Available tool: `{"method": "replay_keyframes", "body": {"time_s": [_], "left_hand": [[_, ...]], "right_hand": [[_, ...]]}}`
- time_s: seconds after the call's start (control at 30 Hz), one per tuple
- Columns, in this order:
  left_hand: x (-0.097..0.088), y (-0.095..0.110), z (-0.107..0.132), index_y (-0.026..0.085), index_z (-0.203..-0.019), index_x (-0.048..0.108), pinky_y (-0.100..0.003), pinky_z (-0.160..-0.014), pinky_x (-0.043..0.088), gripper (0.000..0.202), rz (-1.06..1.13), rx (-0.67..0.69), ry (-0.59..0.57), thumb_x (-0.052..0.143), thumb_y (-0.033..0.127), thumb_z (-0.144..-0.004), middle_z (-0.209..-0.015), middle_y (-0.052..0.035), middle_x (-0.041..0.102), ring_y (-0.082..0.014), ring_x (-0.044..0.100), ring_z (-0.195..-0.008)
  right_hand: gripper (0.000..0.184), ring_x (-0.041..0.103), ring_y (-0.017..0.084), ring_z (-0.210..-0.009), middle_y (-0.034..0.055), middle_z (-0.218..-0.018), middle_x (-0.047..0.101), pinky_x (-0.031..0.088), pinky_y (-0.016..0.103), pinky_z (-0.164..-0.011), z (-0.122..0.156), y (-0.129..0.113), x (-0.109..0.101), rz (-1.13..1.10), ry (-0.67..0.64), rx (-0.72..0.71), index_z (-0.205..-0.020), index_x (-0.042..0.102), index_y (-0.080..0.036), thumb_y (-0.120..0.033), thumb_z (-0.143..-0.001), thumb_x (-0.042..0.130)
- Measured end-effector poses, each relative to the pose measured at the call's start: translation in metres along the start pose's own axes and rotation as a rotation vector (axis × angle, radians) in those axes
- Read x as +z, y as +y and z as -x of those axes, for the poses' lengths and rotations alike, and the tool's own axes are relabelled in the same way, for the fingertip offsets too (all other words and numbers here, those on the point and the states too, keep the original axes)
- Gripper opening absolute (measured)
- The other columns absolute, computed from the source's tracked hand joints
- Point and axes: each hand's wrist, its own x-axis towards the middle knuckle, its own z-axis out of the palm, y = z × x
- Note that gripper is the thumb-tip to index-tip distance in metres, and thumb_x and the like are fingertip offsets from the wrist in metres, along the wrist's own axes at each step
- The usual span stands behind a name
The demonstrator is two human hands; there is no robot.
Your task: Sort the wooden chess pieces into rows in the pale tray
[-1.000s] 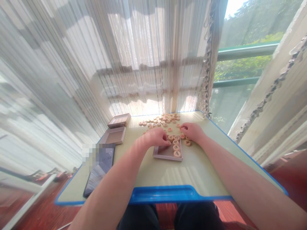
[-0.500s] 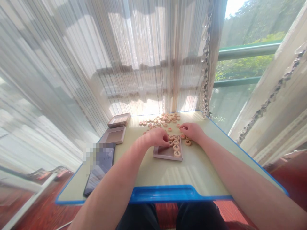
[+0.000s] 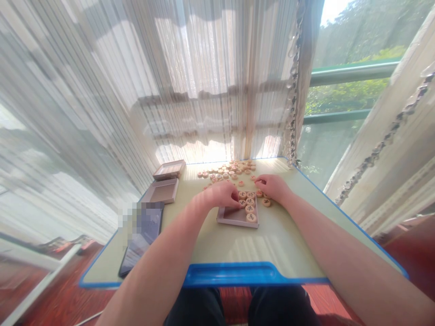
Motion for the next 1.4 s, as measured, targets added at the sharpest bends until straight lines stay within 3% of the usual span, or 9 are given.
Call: {"method": "replay_keyframes", "body": {"time_s": [0.47, 0.77, 0.93, 1.1, 1.4], "left_hand": [[-0.001, 0.001, 0.001, 0.021, -0.073, 0.068, -0.022, -0.053, 0.037, 0.032, -0.031, 0.002, 0.013, 0.059, 0.050, -0.065, -0.070, 0.0018, 0.066, -0.0124, 0.056, -0.063], [-0.001, 0.008, 0.003, 0.020, -0.072, 0.068, -0.023, -0.051, 0.035, 0.032, -0.124, -0.016, 0.039, 0.060, 0.050, -0.063, -0.066, 0.0007, 0.065, -0.0131, 0.055, -0.061], [-0.001, 0.014, 0.003, 0.021, -0.070, 0.068, -0.024, -0.051, 0.036, 0.034, -0.165, -0.039, 0.043, 0.057, 0.052, -0.064, -0.066, -0.0004, 0.065, -0.0140, 0.054, -0.061], [0.000, 0.016, 0.003, 0.021, -0.069, 0.068, -0.024, -0.051, 0.036, 0.033, -0.170, -0.033, 0.046, 0.057, 0.051, -0.064, -0.065, -0.0006, 0.064, -0.0142, 0.053, -0.060], [0.000, 0.014, 0.003, 0.021, -0.069, 0.067, -0.023, -0.052, 0.037, 0.029, -0.141, -0.026, 0.036, 0.059, 0.047, -0.062, -0.066, 0.0002, 0.064, -0.0140, 0.054, -0.061]], "right_hand": [[0.027, 0.057, 0.015, -0.067, 0.0027, -0.072, 0.068, 0.037, 0.023, -0.060, 0.012, -0.020, -0.016, 0.076, -0.009, -0.011, -0.083, 0.070, -0.020, -0.029, -0.075, 0.046], [0.025, 0.057, 0.015, -0.069, 0.0008, -0.078, 0.068, 0.034, 0.023, -0.054, 0.021, -0.035, -0.032, 0.230, -0.200, -0.024, -0.082, 0.070, -0.025, -0.030, -0.072, 0.047], [0.022, 0.057, 0.016, -0.069, 0.0016, -0.077, 0.066, 0.035, 0.024, -0.054, 0.025, -0.032, -0.045, 0.234, -0.356, -0.015, -0.081, 0.067, -0.023, -0.032, -0.068, 0.052], [0.030, 0.057, 0.016, -0.068, 0.0007, -0.081, 0.065, 0.037, 0.023, -0.052, 0.034, -0.028, -0.055, 0.190, -0.572, -0.008, -0.088, 0.064, -0.023, -0.023, -0.059, 0.055], [0.037, 0.057, 0.017, -0.072, 0.0032, -0.088, 0.064, 0.038, 0.023, -0.056, 0.039, -0.029, -0.062, 0.215, -0.619, -0.001, -0.095, 0.063, -0.022, -0.017, -0.058, 0.057]]}}
